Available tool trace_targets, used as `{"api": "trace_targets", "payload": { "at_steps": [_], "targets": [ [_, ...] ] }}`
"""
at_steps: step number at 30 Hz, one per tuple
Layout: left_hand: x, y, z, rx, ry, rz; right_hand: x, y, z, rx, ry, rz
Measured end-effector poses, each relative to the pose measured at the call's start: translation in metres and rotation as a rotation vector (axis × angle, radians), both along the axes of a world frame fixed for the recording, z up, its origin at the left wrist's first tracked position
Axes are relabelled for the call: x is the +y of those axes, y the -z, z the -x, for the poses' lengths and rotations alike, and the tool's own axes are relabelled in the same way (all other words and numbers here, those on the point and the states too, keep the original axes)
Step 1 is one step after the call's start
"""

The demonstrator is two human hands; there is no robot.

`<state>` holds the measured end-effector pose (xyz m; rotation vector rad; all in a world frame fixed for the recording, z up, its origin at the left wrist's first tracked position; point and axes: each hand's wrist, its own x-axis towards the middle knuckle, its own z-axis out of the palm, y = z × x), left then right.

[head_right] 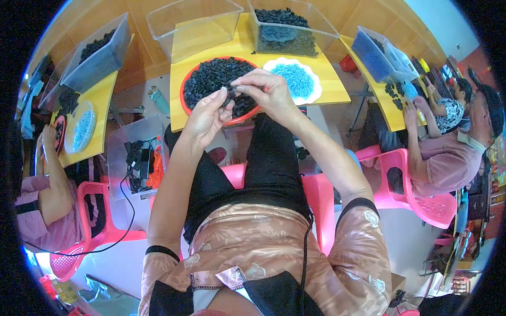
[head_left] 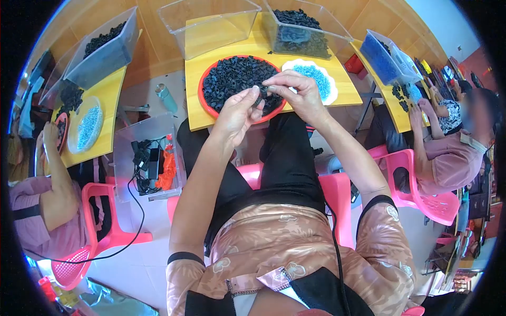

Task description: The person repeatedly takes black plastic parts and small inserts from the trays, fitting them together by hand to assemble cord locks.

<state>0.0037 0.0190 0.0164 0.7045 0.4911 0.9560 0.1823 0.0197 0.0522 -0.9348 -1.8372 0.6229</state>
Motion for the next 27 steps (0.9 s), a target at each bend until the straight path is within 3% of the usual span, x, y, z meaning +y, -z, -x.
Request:
{"api": "trace_targets", "payload": {
  "at_steps": [2,5,8,11,17,23,27],
  "targets": [
    [0.006,0.008,0.004,-0.105,0.098,0.019,0.000,-0.002,-0.002,-0.091,0.014,-0.120],
    [0.001,0.001,0.001,-0.077,0.049,0.086,-0.001,-0.004,-0.003,-0.133,0.017,-0.226],
    [-0.006,-0.002,-0.002,-0.025,-0.009,-0.004,-0.002,-0.007,-0.003,-0.171,0.066,-0.251],
    [-0.008,-0.001,-0.006,0.195,-0.082,-0.219,-0.002,-0.007,-0.004,-0.186,0.085,-0.270],
    [-0.009,0.003,-0.016,0.721,-0.463,-0.658,-0.004,-0.008,0.000,-0.207,0.113,-0.301],
    [-0.016,-0.008,-0.021,0.771,-0.533,-0.706,-0.007,-0.009,0.002,-0.377,0.218,-0.431],
    [-0.010,-0.001,-0.024,0.621,-0.487,-0.578,-0.009,-0.010,0.004,-0.465,0.244,-0.519]
  ]
}}
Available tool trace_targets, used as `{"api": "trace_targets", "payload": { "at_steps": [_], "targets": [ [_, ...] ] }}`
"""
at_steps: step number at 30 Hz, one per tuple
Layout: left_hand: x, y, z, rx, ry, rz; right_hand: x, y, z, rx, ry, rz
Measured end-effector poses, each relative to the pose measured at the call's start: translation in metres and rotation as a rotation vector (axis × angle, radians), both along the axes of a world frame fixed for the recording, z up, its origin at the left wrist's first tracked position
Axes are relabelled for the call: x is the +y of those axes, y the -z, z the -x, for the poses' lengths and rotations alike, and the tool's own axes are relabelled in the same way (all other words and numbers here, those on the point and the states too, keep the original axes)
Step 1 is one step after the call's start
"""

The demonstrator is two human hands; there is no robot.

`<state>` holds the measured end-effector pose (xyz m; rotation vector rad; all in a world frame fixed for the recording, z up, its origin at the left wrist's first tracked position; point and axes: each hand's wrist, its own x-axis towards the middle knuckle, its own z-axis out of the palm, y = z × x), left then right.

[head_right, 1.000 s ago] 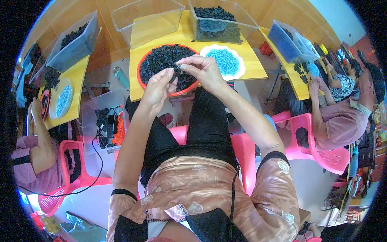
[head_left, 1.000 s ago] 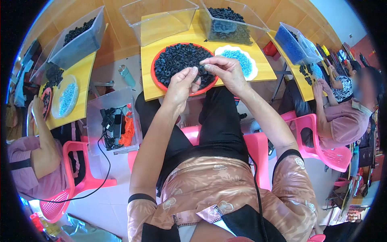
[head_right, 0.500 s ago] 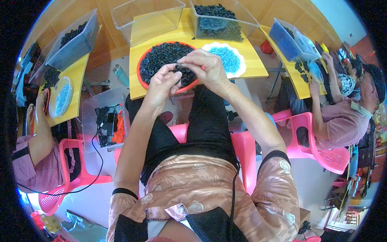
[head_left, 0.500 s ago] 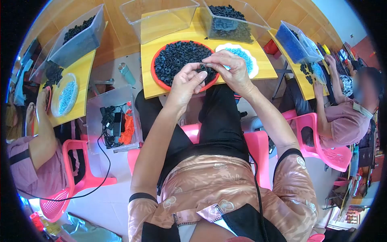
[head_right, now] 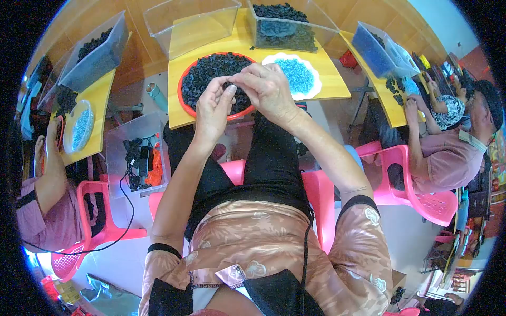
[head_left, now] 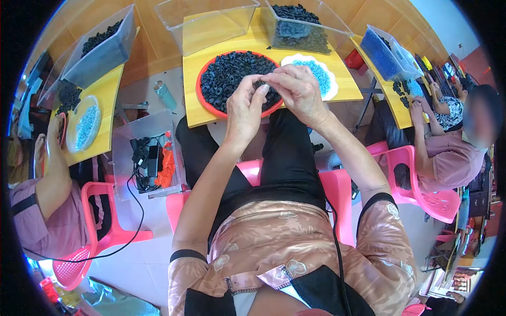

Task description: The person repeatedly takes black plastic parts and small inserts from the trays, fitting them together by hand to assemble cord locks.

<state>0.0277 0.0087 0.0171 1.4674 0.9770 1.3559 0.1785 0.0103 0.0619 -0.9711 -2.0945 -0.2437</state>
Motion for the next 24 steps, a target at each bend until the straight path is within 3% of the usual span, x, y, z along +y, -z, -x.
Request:
{"api": "trace_targets", "payload": {
  "at_steps": [5,8,14,24],
  "targets": [
    [0.004,0.003,0.002,-0.146,0.142,0.022,-0.003,-0.004,0.002,0.055,-0.007,0.027],
    [0.001,0.003,0.005,-0.160,0.242,0.034,0.000,-0.001,0.001,0.255,-0.045,0.228],
    [0.002,0.002,0.004,-0.280,0.264,0.111,-0.003,-0.007,0.002,0.197,-0.027,0.262],
    [0.003,-0.002,0.006,-0.487,0.334,0.324,-0.002,0.001,0.005,0.101,0.026,-0.010]
  ]
}}
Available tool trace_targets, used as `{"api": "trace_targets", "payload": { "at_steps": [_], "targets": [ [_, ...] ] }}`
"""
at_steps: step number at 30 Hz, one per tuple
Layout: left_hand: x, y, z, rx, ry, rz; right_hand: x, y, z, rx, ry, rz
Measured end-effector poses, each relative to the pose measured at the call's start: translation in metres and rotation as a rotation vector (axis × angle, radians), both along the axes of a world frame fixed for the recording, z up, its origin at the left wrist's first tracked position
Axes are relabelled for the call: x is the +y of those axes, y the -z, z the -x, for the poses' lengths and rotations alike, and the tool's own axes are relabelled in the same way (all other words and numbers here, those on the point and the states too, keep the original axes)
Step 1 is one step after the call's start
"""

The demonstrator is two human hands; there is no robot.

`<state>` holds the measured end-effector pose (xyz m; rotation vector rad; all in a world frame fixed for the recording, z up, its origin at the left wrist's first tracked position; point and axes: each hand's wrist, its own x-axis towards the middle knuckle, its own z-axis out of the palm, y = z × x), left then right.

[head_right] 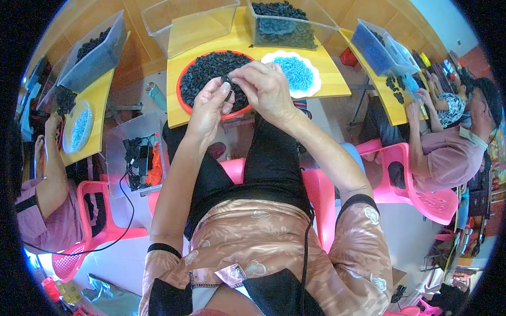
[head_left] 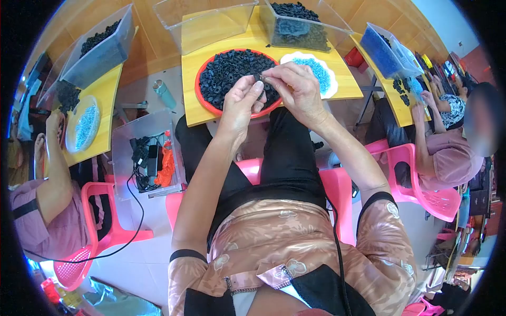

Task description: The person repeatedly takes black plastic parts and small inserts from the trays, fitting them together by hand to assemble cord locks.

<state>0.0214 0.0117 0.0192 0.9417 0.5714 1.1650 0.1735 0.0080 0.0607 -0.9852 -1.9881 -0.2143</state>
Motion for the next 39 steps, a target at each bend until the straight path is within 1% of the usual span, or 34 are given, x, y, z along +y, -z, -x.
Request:
{"api": "trace_targets", "payload": {
  "at_steps": [2,5,8,11,14,15,17,18,21,22,25,26,29,36,39],
  "targets": [
    [0.000,-0.001,0.001,-0.005,0.030,0.017,0.002,0.002,0.000,0.059,-0.012,0.019],
    [0.003,-0.002,0.001,0.027,0.050,0.037,-0.003,0.002,0.005,0.422,-0.030,0.438],
    [0.006,0.002,0.000,0.022,0.050,0.061,0.002,0.007,0.003,0.439,0.014,0.570],
    [0.005,0.004,-0.004,-0.016,0.001,0.124,-0.001,0.001,0.005,-0.137,0.069,-0.085],
    [0.008,0.007,0.001,-0.136,0.014,0.187,0.007,0.008,-0.001,-0.195,0.089,-0.219],
    [0.010,0.007,0.003,-0.104,0.026,0.194,0.008,0.010,-0.003,-0.218,0.097,-0.268],
    [0.016,0.005,0.009,-0.036,0.049,0.209,0.006,0.012,-0.006,-0.100,0.119,-0.089],
    [0.025,0.006,0.012,-0.006,0.101,0.204,0.004,0.013,-0.007,-0.043,0.131,0.004],
    [0.040,0.005,0.008,0.045,-0.007,0.246,0.009,0.014,-0.009,0.282,0.096,0.296],
    [0.042,0.005,0.010,0.053,-0.006,0.214,0.010,0.013,-0.011,0.330,0.071,0.355],
    [0.023,0.001,0.012,0.125,-0.111,-0.022,0.007,0.011,-0.018,0.476,0.000,0.547],
    [0.017,0.005,0.013,0.109,-0.107,-0.098,0.006,0.013,-0.019,0.522,-0.068,0.592],
    [-0.004,0.002,0.020,0.101,-0.052,-0.116,-0.010,0.003,-0.011,0.437,-0.137,0.587],
    [-0.023,0.002,0.027,0.077,-0.036,-0.083,-0.028,-0.010,0.001,0.202,-0.118,0.612],
    [-0.030,0.003,0.031,0.133,-0.040,-0.068,-0.033,-0.009,0.004,0.127,-0.127,0.586]
  ]
}}
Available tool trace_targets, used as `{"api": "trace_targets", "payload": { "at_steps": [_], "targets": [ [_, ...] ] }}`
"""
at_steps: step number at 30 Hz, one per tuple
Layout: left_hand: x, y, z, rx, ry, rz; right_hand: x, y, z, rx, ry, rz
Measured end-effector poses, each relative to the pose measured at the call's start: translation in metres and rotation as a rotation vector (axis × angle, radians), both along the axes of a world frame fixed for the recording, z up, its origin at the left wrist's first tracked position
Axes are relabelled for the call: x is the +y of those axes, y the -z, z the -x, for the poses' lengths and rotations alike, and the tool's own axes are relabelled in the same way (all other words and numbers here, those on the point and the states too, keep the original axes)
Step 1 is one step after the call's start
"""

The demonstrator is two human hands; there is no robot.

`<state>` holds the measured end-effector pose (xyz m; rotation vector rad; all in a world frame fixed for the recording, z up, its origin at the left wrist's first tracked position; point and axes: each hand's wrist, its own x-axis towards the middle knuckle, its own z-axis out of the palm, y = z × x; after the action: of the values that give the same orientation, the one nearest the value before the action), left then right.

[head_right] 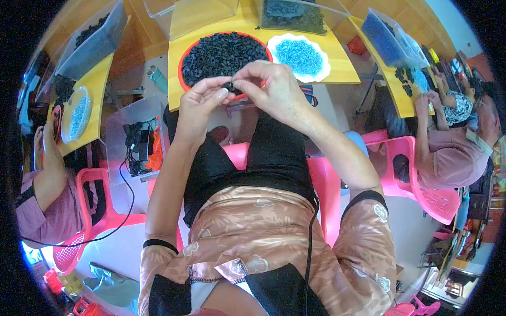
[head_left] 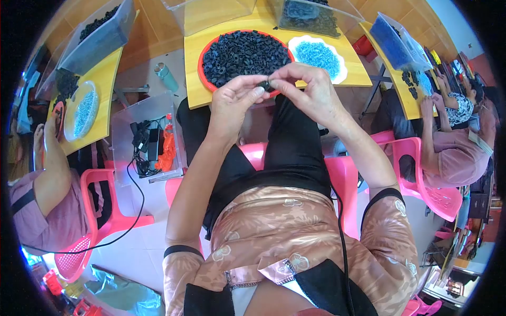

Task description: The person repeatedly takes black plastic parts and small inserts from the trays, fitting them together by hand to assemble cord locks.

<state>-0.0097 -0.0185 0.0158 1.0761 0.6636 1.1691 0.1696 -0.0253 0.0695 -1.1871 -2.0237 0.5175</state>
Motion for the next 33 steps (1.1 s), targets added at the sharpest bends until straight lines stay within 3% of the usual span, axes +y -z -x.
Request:
{"api": "trace_targets", "payload": {
  "at_steps": [1,8,12,16,18,20,22,25,33],
  "targets": [
    [-0.004,0.002,0.002,0.008,-0.007,-0.002,-0.002,0.001,0.001,-0.019,-0.011,-0.018],
    [-0.034,0.025,0.023,0.058,0.114,0.028,-0.003,0.023,-0.002,0.390,-0.259,0.968],
    [-0.036,0.041,0.031,0.009,0.186,0.115,0.001,0.034,0.003,0.312,-0.290,1.050],
    [-0.031,0.046,0.035,-0.159,0.186,0.211,0.024,0.015,0.008,0.199,-0.270,0.828],
    [-0.030,0.049,0.037,-0.215,0.176,0.232,0.062,0.029,-0.001,0.125,-0.217,0.514],
    [-0.029,0.052,0.041,-0.242,0.170,0.257,0.090,0.035,-0.007,-0.224,0.017,0.189],
    [-0.028,0.053,0.043,-0.249,0.150,0.262,0.104,0.041,-0.006,-0.341,0.083,0.074],
    [-0.025,0.055,0.045,-0.263,0.126,0.259,0.108,0.043,0.001,-0.520,0.156,0.065],
    [-0.025,0.057,0.044,-0.285,0.104,0.273,0.113,0.051,0.009,-0.673,0.220,-0.022]
  ]
}}
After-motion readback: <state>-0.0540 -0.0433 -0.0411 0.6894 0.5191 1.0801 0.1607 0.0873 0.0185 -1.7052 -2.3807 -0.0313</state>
